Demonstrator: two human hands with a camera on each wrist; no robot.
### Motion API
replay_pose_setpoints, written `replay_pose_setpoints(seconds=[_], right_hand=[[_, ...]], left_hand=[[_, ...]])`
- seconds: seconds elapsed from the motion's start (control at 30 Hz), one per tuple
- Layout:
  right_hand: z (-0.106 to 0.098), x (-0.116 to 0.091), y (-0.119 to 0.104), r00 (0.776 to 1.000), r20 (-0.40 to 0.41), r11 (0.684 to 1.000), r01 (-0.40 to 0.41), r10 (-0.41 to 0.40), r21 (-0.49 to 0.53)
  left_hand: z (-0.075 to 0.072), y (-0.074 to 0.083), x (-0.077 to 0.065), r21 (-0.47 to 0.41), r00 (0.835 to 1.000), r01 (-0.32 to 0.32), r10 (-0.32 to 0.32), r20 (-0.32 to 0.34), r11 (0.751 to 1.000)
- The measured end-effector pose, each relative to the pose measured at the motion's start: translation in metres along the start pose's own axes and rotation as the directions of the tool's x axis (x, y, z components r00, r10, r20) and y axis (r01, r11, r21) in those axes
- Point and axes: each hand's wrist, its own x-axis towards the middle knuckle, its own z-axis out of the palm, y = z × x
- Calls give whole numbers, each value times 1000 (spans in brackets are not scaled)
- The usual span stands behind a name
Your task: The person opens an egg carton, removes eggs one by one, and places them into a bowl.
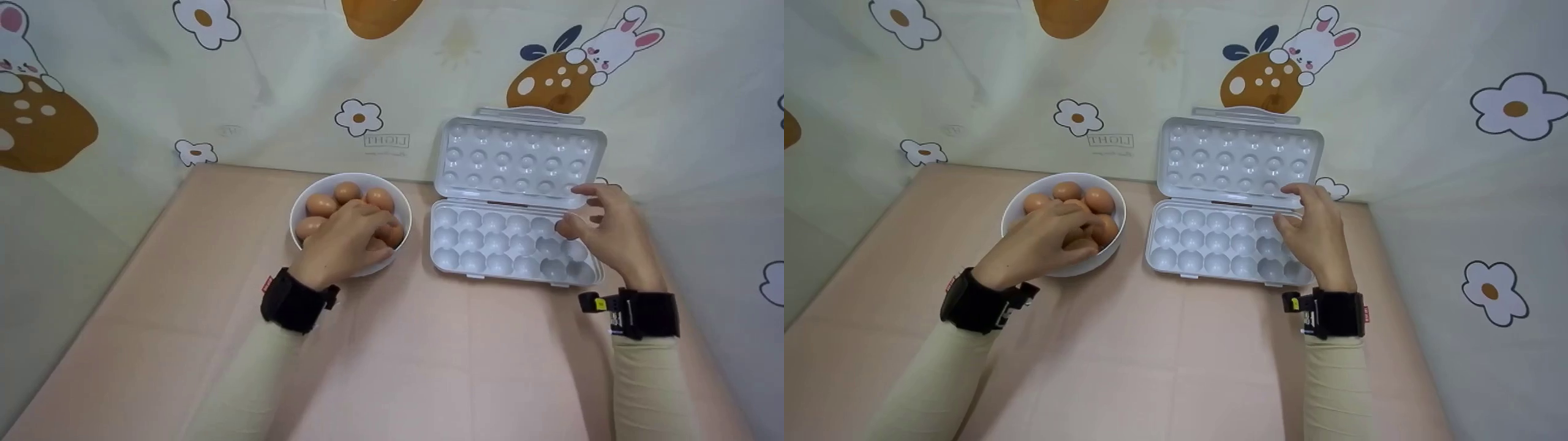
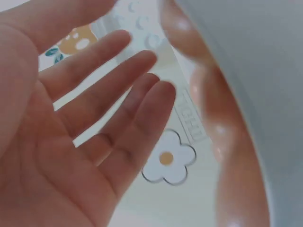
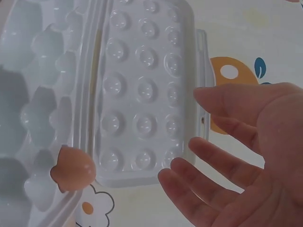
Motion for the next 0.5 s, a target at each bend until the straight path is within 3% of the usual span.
replay_pose_setpoints(seconds=[0.1,0.23,0.5], right_hand=[[-1,6,9,999,19,997,48,-47,-57],[-1,14,20,994,51,988,101,-95,-120],[4,26,33,975,221,964,25,35,-264]], left_hand=[[3,7,0,14,996,-84,84,-28,996],[10,16,2,18,991,-131,131,-27,991],[27,29,4,1,974,-222,222,-35,975]])
